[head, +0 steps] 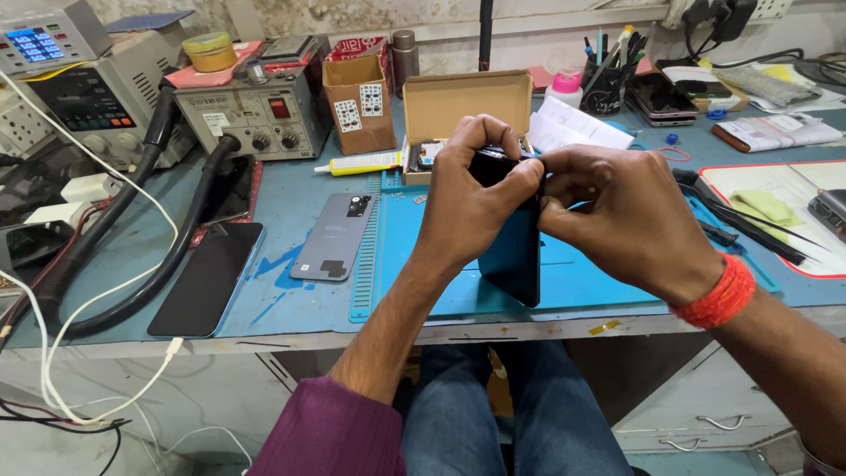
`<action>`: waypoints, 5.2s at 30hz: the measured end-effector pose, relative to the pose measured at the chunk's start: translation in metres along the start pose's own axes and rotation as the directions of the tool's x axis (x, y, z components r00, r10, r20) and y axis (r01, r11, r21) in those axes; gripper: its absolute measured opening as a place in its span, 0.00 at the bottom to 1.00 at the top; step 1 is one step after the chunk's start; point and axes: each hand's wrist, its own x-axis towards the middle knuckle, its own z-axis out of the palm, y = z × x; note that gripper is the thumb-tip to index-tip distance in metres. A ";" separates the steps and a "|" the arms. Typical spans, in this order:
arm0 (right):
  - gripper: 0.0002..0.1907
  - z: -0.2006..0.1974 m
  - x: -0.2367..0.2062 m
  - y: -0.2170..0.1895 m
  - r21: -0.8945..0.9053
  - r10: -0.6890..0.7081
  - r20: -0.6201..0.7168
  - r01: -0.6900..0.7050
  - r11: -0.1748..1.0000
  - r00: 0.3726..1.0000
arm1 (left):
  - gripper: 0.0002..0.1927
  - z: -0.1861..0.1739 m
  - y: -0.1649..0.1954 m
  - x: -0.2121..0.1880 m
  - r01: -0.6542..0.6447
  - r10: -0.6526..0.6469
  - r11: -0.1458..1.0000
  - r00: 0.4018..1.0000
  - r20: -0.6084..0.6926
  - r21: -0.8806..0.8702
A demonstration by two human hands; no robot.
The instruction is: The person reassembles a smartphone at a repair workbench. They align the back cover onto the phone body, press along the edges to seat it, and use a pry tool to work around the frame, turning the phone over to press the other side.
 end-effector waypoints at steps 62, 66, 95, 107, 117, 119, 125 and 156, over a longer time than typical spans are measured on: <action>0.15 0.029 -0.033 -0.009 -0.063 -0.020 -0.172 0.009 0.998 0.985 | 0.11 0.002 0.010 -0.013 -0.045 0.046 0.999 0.994 -0.097 0.011; 0.15 0.027 -0.031 -0.004 -0.060 -0.016 -0.158 0.007 0.998 0.987 | 0.11 0.001 0.009 -0.011 -0.031 0.030 0.999 0.996 -0.081 -0.019; 0.11 0.019 -0.041 0.014 0.072 0.080 -0.044 -0.077 0.994 0.996 | 0.09 -0.004 -0.008 -0.008 0.043 -0.059 0.978 0.995 -0.074 -0.206; 0.10 0.043 -0.044 0.002 0.011 0.081 -0.131 -0.081 0.997 0.988 | 0.09 -0.009 -0.008 -0.011 0.036 -0.058 0.977 0.994 -0.097 -0.212; 0.12 0.044 -0.045 -0.003 -0.037 0.005 -0.184 -0.011 0.999 0.983 | 0.09 -0.006 -0.006 -0.012 0.032 -0.051 0.988 0.991 -0.120 -0.152; 0.12 0.045 -0.044 -0.004 -0.054 -0.007 -0.193 -0.004 0.999 0.981 | 0.09 -0.008 -0.006 -0.011 0.022 -0.039 0.991 0.991 -0.125 -0.133; 0.14 0.048 -0.046 -0.006 -0.055 0.000 -0.222 -0.012 0.998 0.975 | 0.10 -0.008 -0.006 -0.011 0.033 -0.052 0.988 0.991 -0.125 -0.152; 0.12 0.047 -0.043 0.005 0.010 0.096 -0.189 -0.095 0.995 0.977 | 0.09 -0.014 -0.014 -0.010 0.052 -0.070 0.973 0.995 -0.072 -0.225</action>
